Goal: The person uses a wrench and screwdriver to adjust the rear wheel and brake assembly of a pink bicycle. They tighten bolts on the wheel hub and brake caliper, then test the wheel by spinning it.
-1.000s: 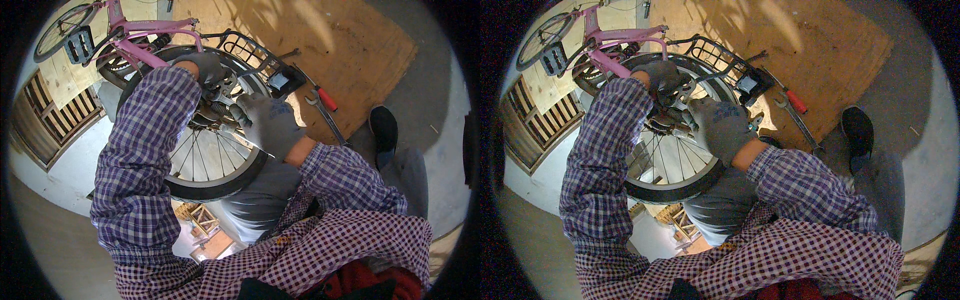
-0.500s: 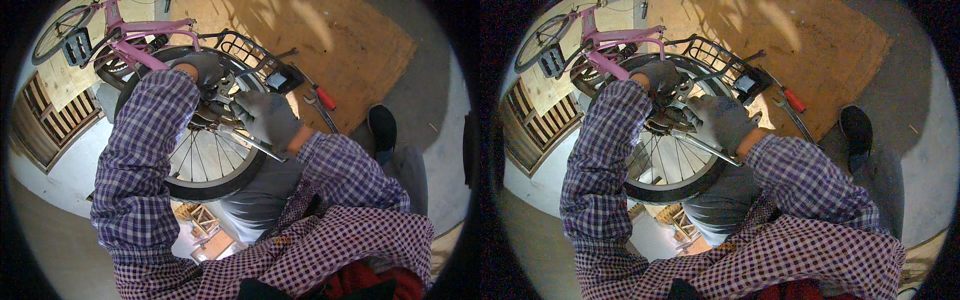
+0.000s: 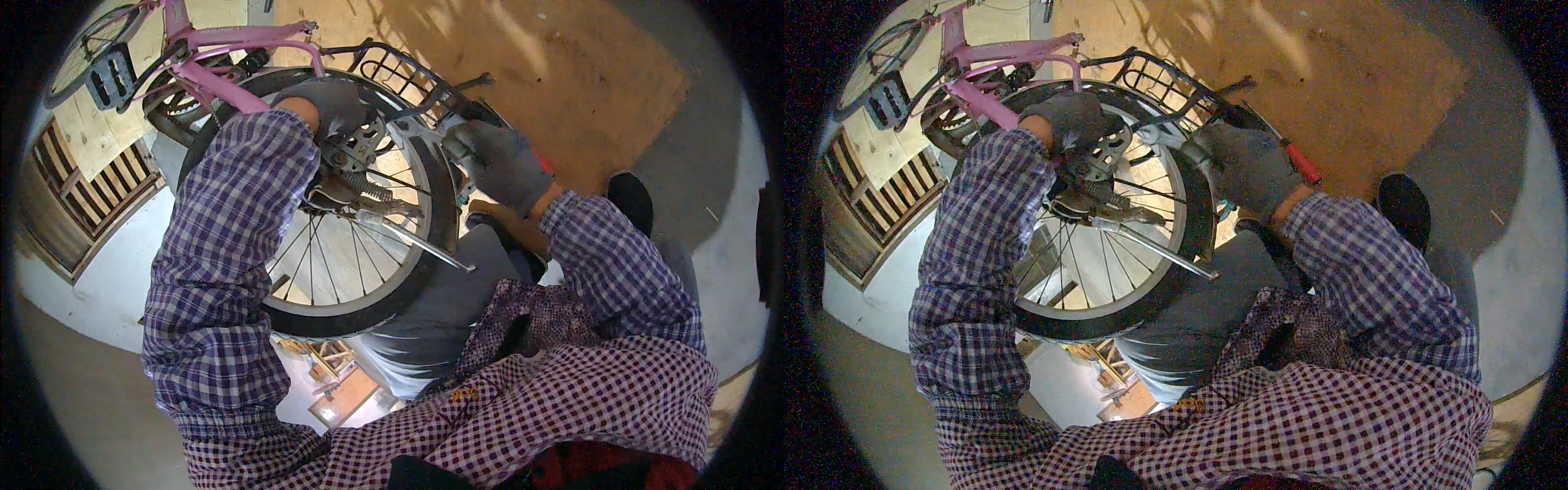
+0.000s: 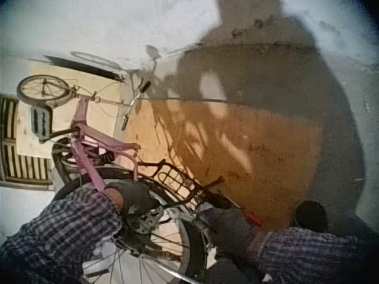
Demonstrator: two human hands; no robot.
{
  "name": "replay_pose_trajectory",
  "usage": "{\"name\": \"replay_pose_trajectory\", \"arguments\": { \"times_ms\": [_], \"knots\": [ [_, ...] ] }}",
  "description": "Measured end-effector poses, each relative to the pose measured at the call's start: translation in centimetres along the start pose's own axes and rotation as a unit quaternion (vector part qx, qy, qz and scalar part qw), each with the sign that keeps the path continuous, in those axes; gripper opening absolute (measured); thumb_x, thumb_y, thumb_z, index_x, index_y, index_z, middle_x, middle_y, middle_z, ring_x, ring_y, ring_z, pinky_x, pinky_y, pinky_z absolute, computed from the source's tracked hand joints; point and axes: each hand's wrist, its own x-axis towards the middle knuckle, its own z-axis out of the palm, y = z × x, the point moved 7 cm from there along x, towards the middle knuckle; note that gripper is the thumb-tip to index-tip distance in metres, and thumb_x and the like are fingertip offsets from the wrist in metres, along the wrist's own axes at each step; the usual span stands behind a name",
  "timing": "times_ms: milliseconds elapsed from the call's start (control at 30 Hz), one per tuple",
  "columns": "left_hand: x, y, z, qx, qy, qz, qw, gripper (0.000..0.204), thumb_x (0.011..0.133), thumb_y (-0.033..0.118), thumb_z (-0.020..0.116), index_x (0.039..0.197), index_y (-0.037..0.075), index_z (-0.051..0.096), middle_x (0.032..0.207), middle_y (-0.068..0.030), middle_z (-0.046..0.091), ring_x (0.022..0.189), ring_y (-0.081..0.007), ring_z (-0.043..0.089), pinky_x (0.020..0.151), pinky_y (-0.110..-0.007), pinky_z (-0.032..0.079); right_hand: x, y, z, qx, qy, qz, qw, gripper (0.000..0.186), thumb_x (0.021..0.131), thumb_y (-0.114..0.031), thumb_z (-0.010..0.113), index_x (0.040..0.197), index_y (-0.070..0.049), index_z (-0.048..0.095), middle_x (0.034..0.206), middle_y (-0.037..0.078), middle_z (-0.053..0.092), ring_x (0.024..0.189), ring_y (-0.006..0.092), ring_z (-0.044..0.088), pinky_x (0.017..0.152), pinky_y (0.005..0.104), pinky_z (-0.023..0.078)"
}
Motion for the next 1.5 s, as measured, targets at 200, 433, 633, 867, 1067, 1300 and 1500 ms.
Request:
{"name": "replay_pose_trajectory", "arguments": {
  "times_ms": [200,433,633,867,1067,1300,1500],
  "knots": [
    [-0.8,0.6,-1.7,0.081,-0.019,-0.026,0.996,0.033,0.093,0.021,0.059,0.117,0.006,0.076,0.123,-0.0205,0.071,0.111,-0.0389,0.071,0.093,-0.051,0.057,-1.1,-4.2,1.1,0.113,0.017,0.012,0.993,0.020,0.098,-0.025,0.064,0.104,-0.007,0.072,0.093,0.019,0.072,0.084,0.0384,0.071,0.073,0.0475,0.056],
    [0.7,0.5,-0.6,-0.042,0.002,-0.041,0.998,0.038,0.096,0.026,0.054,0.119,0.003,0.075,0.123,-0.0245,0.071,0.114,-0.0403,0.070,0.099,-0.051,0.054,-1.0,-6.2,1.2,0.144,-0.010,0.026,0.989,0.028,0.100,-0.031,0.062,0.102,-0.004,0.071,0.094,0.019,0.070,0.086,0.0394,0.069,0.077,0.0487,0.056],
    [1.4,0.4,0.1,-0.084,-0.030,-0.067,0.994,0.043,0.095,0.030,0.053,0.120,0.001,0.074,0.127,-0.0258,0.069,0.116,-0.0419,0.068,0.102,-0.050,0.052,-0.9,-7.7,1.7,0.098,0.001,0.010,0.995,0.027,0.100,-0.029,0.061,0.105,-0.004,0.070,0.091,0.022,0.070,0.082,0.0398,0.070,0.072,0.0498,0.057],
    [1.3,0.9,-0.2,-0.050,-0.008,-0.032,0.998,0.040,0.087,0.026,0.061,0.117,0.004,0.075,0.124,-0.0245,0.070,0.115,-0.0414,0.069,0.098,-0.051,0.054,-1.5,-9.0,1.1,0.041,0.010,0.056,0.998,0.017,0.096,-0.018,0.066,0.100,-0.001,0.068,0.087,0.023,0.068,0.079,0.0409,0.069,0.068,0.0492,0.054],
    [1.3,0.6,-0.4,-0.094,0.016,-0.063,0.993,0.038,0.087,0.025,0.061,0.115,0.004,0.076,0.124,-0.0242,0.070,0.111,-0.0417,0.070,0.096,-0.052,0.054,-1.2,-8.9,0.2,0.051,-0.003,0.052,0.997,0.021,0.094,-0.020,0.064,0.104,-0.004,0.070,0.088,0.022,0.071,0.080,0.0410,0.071,0.071,0.0514,0.056],
    [1.5,1.0,0.1,-0.083,0.009,-0.030,0.996,0.039,0.090,0.028,0.058,0.114,0.003,0.077,0.123,-0.0242,0.071,0.113,-0.0415,0.070,0.097,-0.054,0.053,-1.0,-8.9,0.8,0.026,-0.028,0.016,0.999,0.022,0.089,-0.016,0.068,0.106,-0.002,0.069,0.087,0.022,0.069,0.080,0.0411,0.069,0.071,0.0490,0.055],
    [1.6,1.1,0.0,-0.061,-0.002,-0.034,0.998,0.041,0.093,0.029,0.056,0.117,0.003,0.075,0.127,-0.0230,0.069,0.115,-0.0407,0.069,0.098,-0.052,0.053,-1.7,-8.9,1.8,-0.013,-0.041,0.007,0.999,0.024,0.087,-0.012,0.070,0.109,-0.002,0.067,0.095,0.021,0.068,0.083,0.0408,0.069,0.071,0.0487,0.055]
  ]
}}
